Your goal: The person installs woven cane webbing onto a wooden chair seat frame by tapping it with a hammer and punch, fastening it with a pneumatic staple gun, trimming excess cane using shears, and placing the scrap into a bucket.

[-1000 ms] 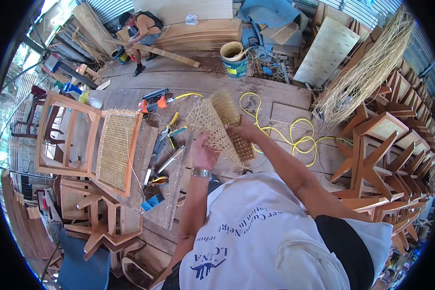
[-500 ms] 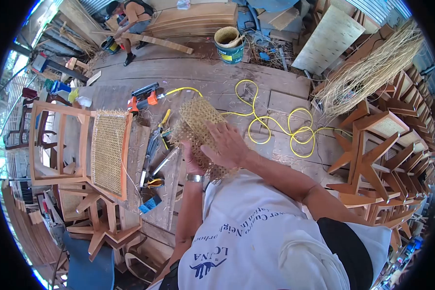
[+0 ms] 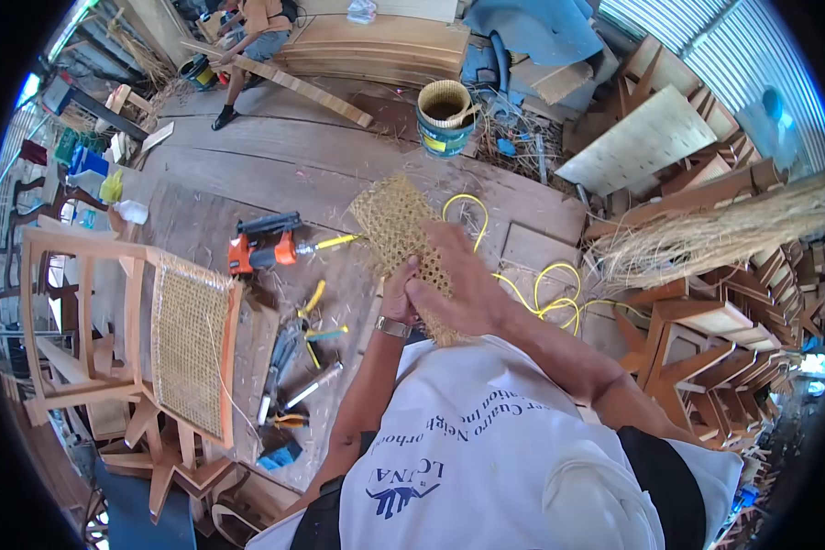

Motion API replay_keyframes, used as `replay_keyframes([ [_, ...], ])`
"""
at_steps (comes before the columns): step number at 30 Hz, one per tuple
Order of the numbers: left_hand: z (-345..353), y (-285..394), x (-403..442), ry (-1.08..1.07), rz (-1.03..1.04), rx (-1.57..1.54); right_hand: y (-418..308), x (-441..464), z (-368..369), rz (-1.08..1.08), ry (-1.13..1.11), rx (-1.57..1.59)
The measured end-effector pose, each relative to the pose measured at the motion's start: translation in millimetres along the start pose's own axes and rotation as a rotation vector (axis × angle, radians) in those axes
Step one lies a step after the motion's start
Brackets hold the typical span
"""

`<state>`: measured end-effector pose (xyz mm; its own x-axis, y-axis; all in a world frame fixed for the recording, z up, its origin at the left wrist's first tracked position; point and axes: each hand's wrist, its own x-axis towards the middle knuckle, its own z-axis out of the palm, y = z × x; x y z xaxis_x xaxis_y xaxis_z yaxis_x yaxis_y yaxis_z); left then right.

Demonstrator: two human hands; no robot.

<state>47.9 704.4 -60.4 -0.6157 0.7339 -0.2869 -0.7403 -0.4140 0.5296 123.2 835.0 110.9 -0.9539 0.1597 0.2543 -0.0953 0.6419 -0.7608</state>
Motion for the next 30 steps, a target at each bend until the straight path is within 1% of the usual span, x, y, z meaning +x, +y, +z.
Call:
replay_keyframes([
  [1,5.9,12.9,14.4,0.020,-0.048,-0.147,8.8,16.9,-10.1,0.021,0.025,0.014],
  [2,1.1,19.3,26.2,0.078,-0.046,-0.212,24.8,27.1,-15.8,0.121,0.115,-0.032],
  [4,-12.6,36.0,54.6,0.040,-0.023,-0.286,67.4,36.1,-20.4,0.328,0.288,-0.131],
  [5,-16.3,42.5,64.2,0.024,-0.013,-0.322,92.3,33.7,-15.1,0.557,0.278,0.287],
  [6,-1.5,53.8,71.3,0.140,0.098,-0.213,120.9,33.6,-6.7,0.761,0.266,0.711],
  [7,-0.6,59.8,84.7,0.141,0.112,-0.248,129.8,43.4,-6.0,0.943,0.244,1.140],
  [10,3.3,60.0,115.1,0.149,0.165,-0.342,120.3,59.3,-3.0,0.734,-0.187,1.536],
  [13,11.0,72.0,137.7,0.248,0.268,-0.252,130.4,92.1,-6.5,0.554,-0.147,1.540],
  [14,15.0,76.5,146.5,0.311,0.299,-0.215,131.5,107.2,-10.5,0.489,-0.057,1.481],
  [17,17.7,80.5,177.6,0.375,0.396,-0.083,163.3,147.9,-5.2,0.574,-0.050,1.173],
  [18,18.1,79.8,189.0,0.469,0.410,0.010,174.5,163.5,2.4,0.588,-0.021,0.972],
  [21,13.8,79.5,241.6,0.603,0.301,0.056,245.7,205.9,33.5,0.640,0.036,0.555],
  [22,-10.1,66.8,263.2,0.607,0.253,0.094,270.8,221.5,34.8,0.691,0.058,0.525],
  [24,-38.3,49.7,292.1,0.579,0.001,0.089,318.9,253.7,24.6,0.718,0.119,0.772],
  [25,-42.1,51.5,313.7,0.556,-0.118,0.083,349.2,272.4,18.8,0.722,0.156,0.892],
  [26,-44.5,48.4,332.9,0.591,-0.254,0.068,384.1,282.4,13.1,0.802,0.172,0.888],
  [28,-41.3,36.1,357.1,0.604,-0.303,0.057,450.8,300.5,0.4,0.812,0.301,0.720],
  [30,-46.0,20.8,370.9,0.645,-0.362,0.033,511.7,324.1,-17.5,0.886,0.414,0.577],
])
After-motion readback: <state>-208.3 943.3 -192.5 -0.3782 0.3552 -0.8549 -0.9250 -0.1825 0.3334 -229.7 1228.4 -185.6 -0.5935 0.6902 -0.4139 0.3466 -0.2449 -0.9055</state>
